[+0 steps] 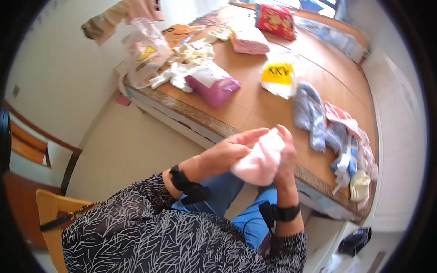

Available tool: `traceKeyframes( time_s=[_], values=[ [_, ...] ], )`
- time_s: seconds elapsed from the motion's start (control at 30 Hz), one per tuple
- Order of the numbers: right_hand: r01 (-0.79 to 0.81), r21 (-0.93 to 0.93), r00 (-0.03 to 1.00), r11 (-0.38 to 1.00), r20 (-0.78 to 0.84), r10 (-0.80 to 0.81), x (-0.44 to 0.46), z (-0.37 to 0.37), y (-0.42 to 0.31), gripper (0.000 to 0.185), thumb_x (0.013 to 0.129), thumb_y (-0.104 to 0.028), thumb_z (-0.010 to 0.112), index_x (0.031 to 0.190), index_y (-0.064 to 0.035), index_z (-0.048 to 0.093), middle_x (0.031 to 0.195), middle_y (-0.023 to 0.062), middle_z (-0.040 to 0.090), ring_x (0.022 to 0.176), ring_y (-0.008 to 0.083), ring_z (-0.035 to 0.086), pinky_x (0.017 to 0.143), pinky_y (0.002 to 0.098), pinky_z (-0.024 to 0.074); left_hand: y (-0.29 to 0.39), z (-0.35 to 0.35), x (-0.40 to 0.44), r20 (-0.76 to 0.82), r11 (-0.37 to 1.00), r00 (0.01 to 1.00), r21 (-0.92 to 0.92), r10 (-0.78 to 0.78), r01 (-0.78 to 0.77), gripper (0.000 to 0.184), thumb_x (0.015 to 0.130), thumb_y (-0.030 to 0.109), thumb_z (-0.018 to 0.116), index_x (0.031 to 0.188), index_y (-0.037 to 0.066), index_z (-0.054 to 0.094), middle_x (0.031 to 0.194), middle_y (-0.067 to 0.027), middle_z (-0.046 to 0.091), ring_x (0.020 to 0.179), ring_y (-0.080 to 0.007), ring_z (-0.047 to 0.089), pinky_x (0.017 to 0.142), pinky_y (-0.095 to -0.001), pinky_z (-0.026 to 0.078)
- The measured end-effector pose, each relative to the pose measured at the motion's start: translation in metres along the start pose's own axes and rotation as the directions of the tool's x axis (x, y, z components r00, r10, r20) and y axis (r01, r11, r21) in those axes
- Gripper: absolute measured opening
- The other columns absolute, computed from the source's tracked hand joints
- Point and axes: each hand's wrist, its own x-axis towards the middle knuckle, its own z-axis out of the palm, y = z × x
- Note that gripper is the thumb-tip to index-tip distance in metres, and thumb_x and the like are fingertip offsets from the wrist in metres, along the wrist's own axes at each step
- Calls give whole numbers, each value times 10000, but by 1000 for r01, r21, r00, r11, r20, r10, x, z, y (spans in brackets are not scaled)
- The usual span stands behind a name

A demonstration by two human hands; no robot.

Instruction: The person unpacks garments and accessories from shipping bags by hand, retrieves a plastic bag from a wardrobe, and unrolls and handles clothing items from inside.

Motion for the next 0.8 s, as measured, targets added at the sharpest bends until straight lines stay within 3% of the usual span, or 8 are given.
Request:
traceKeyframes(
  time_s=[0.1, 0.27, 0.37, 0.4, 0.47, 0.57, 0.67, 0.8],
  values=[
    [-157, 228, 987, 961, 67, 145, 7, -4, 11, 194, 836, -12, 550, 1014, -9, 625, 898, 87, 661, 853, 154, 615, 756, 275, 501, 16, -13, -9, -190, 996, 978, 13, 87, -86, 610, 817, -51, 467, 1409, 5, 333, 1286, -196, 518, 1147, -266, 555, 974, -370, 461],
    [-256, 71, 935, 964, 270, 228, 8, -23, -13, 146, 805, -1, 530, 902, 15, 638, 786, 83, 660, 738, 130, 604, 674, 271, 488, 30, -67, -31, -273, 990, 960, -141, -61, 23, 500, 833, -33, 488, 1328, -26, 420, 1254, -212, 532, 1082, -287, 593, 933, -392, 496],
    [-277, -1, 927, 961, 265, 267, 2, -9, -16, 124, 791, -54, 559, 852, 11, 646, 730, 117, 653, 687, 161, 616, 642, 288, 485, 27, -89, -39, -392, 997, 919, 45, -46, 69, 414, 865, 15, 498, 1276, -28, 472, 1252, -189, 541, 1113, -267, 576, 937, -361, 480],
    [-252, -112, 928, 961, 254, 273, 4, -8, -22, 158, 784, -142, 588, 785, 4, 647, 698, 171, 637, 652, 248, 633, 630, 329, 492, 25, -85, -39, -471, 962, 874, 273, 117, 18, 390, 880, 44, 501, 1263, -27, 485, 1252, -189, 541, 1133, -269, 560, 948, -361, 464],
    [-219, -214, 934, 952, 236, 268, 7, -4, -34, 221, 786, -212, 588, 772, 0, 653, 717, 198, 633, 675, 313, 631, 640, 368, 499, 21, -65, -44, -493, 730, 739, 684, 459, 2, 352, 911, 101, 506, 1238, -27, 510, 1251, -188, 541, 1172, -273, 528, 972, -360, 430],
    [-122, -367, 951, 922, 223, 215, 15, 6, -48, 301, 791, -298, 577, 764, -11, 664, 736, 211, 635, 712, 364, 631, 660, 413, 507, 25, -38, -56, 184, -104, 689, 982, 701, -157, 401, 895, 177, 568, 1238, -22, 506, 1238, -207, 532, 1162, -331, 508, 975, -398, 404],
    [-23, -450, 954, 893, 258, 154, 19, 18, -68, 341, 790, -343, 565, 757, -22, 674, 725, 206, 636, 720, 366, 638, 674, 435, 513, 15, 14, -61, 157, -102, 767, 988, 622, -119, 408, 855, 184, 602, 1207, -8, 528, 1244, -229, 521, 1177, -364, 482, 1010, -421, 369],
    [64, -479, 922, 875, 365, 133, 24, 22, -92, 356, 786, -358, 562, 731, -26, 676, 706, 204, 634, 707, 358, 644, 673, 436, 517, 16, -9, -56, 81, -163, 759, 986, 646, 34, 406, 805, 6, 578, 1209, -9, 532, 1212, -174, 564, 1128, -267, 548, 978, -366, 423]
  ],
)
